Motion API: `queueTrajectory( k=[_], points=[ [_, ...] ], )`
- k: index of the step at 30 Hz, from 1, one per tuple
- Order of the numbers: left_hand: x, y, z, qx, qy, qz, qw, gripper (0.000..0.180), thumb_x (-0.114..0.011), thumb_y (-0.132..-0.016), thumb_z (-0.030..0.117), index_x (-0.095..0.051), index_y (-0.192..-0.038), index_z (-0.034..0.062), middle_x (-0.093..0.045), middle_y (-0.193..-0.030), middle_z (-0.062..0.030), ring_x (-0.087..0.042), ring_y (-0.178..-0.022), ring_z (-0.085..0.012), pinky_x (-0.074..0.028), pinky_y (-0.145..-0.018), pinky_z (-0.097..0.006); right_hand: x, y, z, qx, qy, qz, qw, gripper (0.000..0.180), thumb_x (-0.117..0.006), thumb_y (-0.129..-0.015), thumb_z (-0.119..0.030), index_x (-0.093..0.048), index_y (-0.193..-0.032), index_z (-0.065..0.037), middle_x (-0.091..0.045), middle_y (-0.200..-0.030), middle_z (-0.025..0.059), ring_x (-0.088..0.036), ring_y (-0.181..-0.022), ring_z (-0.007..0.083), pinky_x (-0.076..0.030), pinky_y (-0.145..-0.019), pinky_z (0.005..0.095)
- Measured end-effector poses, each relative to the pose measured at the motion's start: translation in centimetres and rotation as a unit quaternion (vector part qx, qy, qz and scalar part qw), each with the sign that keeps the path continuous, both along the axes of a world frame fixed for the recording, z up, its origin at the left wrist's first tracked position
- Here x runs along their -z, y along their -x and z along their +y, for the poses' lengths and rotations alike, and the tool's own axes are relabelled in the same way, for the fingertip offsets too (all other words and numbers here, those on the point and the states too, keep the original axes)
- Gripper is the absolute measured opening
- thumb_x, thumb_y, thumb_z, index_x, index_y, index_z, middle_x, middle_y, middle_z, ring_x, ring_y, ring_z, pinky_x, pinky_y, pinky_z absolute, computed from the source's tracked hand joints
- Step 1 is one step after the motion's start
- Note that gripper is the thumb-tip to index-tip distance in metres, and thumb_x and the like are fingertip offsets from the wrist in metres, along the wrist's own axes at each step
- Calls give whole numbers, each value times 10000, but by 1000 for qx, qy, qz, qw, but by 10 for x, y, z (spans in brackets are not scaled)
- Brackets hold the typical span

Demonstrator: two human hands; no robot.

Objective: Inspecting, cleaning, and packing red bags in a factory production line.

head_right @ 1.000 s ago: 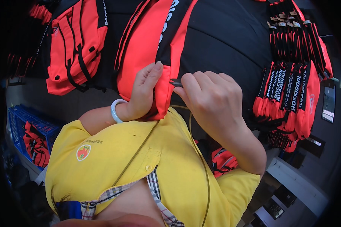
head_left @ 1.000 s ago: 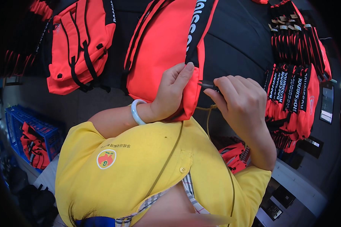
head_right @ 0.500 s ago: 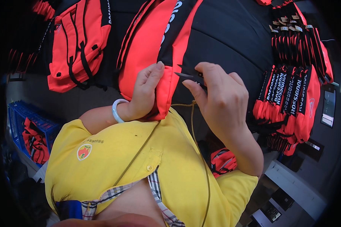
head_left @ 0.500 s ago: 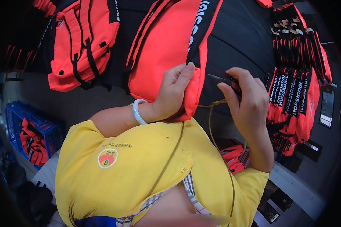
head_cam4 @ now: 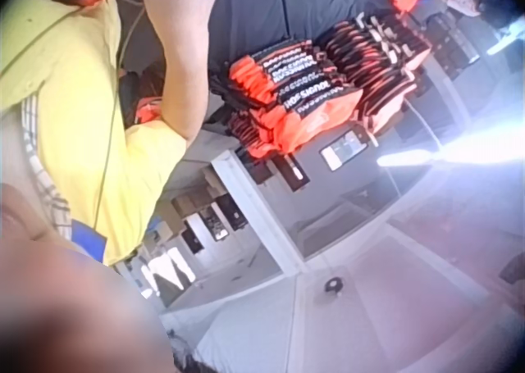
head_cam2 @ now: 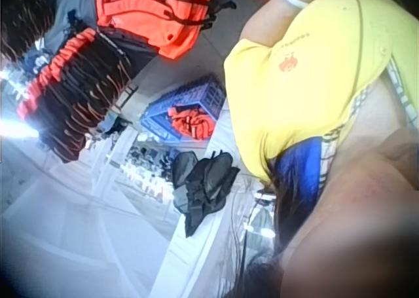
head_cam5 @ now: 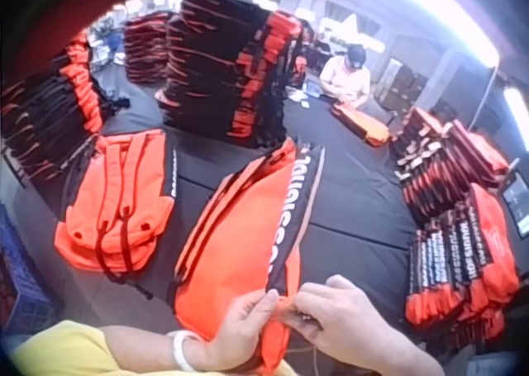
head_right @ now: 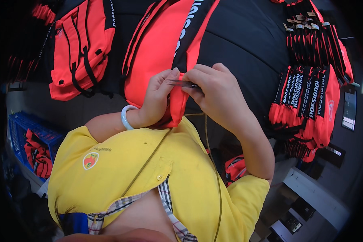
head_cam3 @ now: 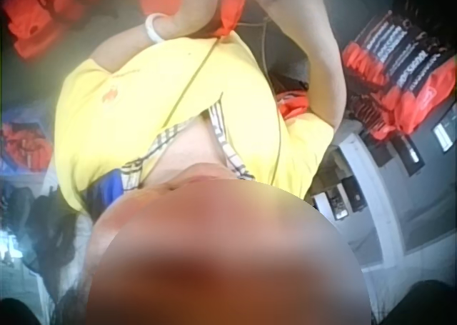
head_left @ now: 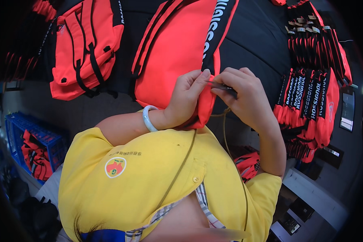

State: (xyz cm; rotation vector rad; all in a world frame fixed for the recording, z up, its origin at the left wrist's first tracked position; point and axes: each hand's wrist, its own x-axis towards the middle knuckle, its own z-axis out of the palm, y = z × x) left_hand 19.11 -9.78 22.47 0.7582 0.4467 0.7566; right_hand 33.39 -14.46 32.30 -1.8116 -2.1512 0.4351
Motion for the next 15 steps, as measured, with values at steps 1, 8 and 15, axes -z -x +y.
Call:
queueTrajectory(
  k=[1, 8, 15],
  points=[
    [2, -1, 0, 1, 0, -1, 1000, 319, -475, -1020, 243, -589, -821, 22, -471, -688, 62, -382, -666, 2, -336, -572, -188, 0, 0, 1, 1, 0, -1, 1000, 164, -708, -760, -80, -608, -888, -56, -604, -797, 62, -557, -716, 272, -433, -687, 346],
    [7, 5, 7, 19, 4, 2, 1000, 344, -453, -1029, 241, -530, -744, 65, -429, -658, 86, -348, -621, 8, -307, -546, -186, 21, -14, -16, 71, 6, 157, 985, 138, -627, -818, 7, -556, -931, -32, -572, -754, 79, -554, -669, 177, -447, -659, 305],
    [0, 8, 8, -11, 1, 7, 1000, 347, -453, -1030, 242, -517, -731, 78, -412, -646, 97, -336, -607, 11, -288, -535, -184, 1, -15, -31, 163, 44, 164, 972, 172, -659, -845, -160, -565, -904, -28, -556, -697, 55, -550, -603, 128, -439, -586, 257]
  ],
)
